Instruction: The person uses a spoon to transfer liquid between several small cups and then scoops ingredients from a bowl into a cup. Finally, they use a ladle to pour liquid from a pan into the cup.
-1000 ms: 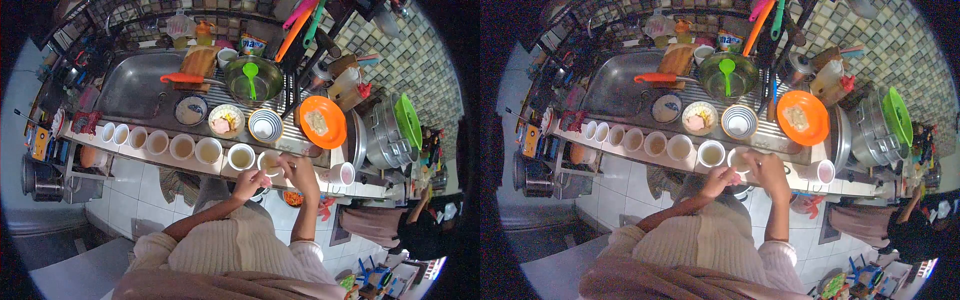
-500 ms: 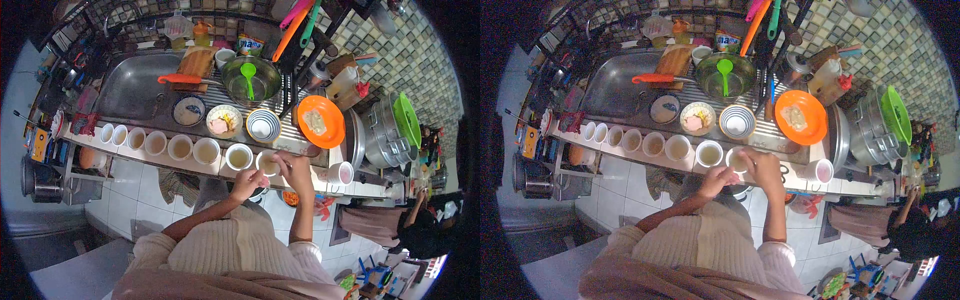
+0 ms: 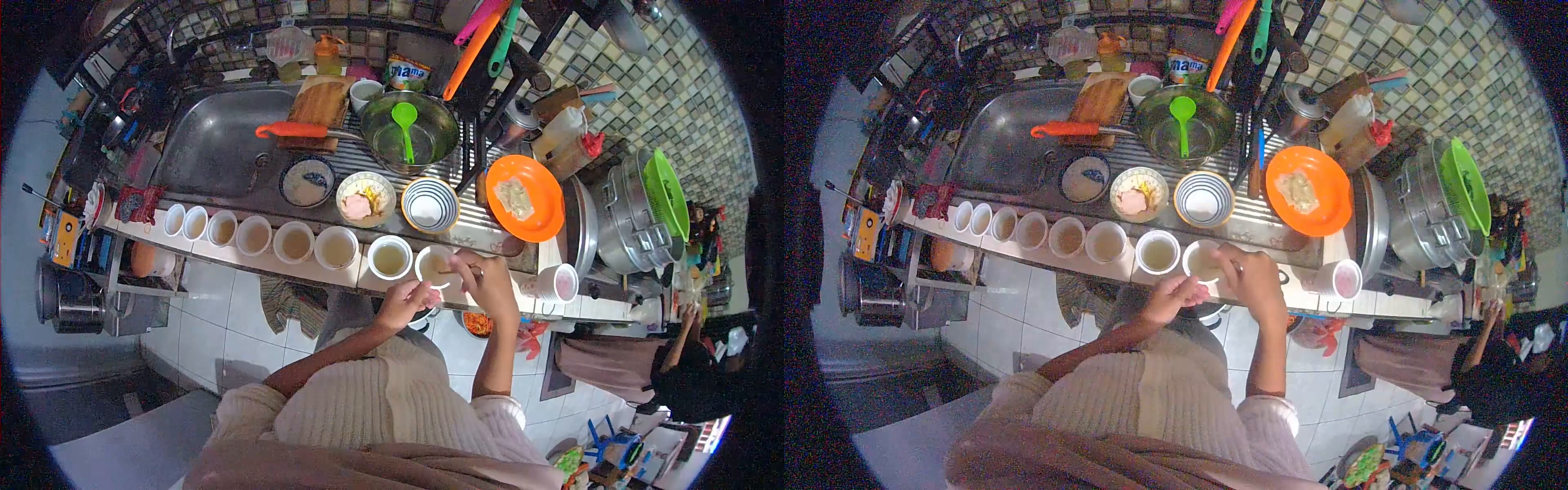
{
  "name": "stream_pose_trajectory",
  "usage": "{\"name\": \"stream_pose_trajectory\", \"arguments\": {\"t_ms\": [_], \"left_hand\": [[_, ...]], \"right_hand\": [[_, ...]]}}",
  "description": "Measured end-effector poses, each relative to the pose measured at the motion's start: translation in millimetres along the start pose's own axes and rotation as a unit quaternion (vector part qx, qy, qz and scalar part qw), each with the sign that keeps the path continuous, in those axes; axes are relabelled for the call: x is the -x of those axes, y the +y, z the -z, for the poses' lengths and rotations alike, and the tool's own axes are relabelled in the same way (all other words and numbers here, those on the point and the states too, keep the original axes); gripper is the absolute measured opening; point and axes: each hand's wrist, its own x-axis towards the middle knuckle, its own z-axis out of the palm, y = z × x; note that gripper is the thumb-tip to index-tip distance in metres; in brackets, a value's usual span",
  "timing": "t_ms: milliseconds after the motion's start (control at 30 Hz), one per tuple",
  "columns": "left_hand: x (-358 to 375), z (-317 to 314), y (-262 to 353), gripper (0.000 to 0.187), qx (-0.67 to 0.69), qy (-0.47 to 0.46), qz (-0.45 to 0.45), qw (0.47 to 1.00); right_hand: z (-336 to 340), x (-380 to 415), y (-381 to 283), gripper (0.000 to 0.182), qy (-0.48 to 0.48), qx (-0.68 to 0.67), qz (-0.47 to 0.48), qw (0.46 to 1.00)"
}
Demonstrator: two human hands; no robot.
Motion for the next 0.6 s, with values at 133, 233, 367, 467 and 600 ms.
{"name": "stream_pose_trajectory", "arguments": {"t_ms": [133,233,367,467,600], "left_hand": [[1,0,0,0.035,-0.009,-0.013,0.002,1.000],[1,1,1,0.035,-0.009,-0.015,0.006,1.000],[4,2,4,0.035,-0.012,-0.020,-0.013,1.000],[3,6,7,0.038,-0.048,-0.053,0.038,0.997],[3,7,5,0.037,-0.049,-0.057,0.024,0.997]], "right_hand": [[-7,-4,5,0.018,0.038,0.066,-0.019,0.997],[-9,-2,3,0.021,0.042,0.036,0.043,0.998],[-5,0,8,0.024,0.040,0.047,0.038,0.997],[-3,-5,-2,0.023,0.087,0.103,0.013,0.991],[-10,-3,-2,0.024,0.075,0.074,0.062,0.992]]}}
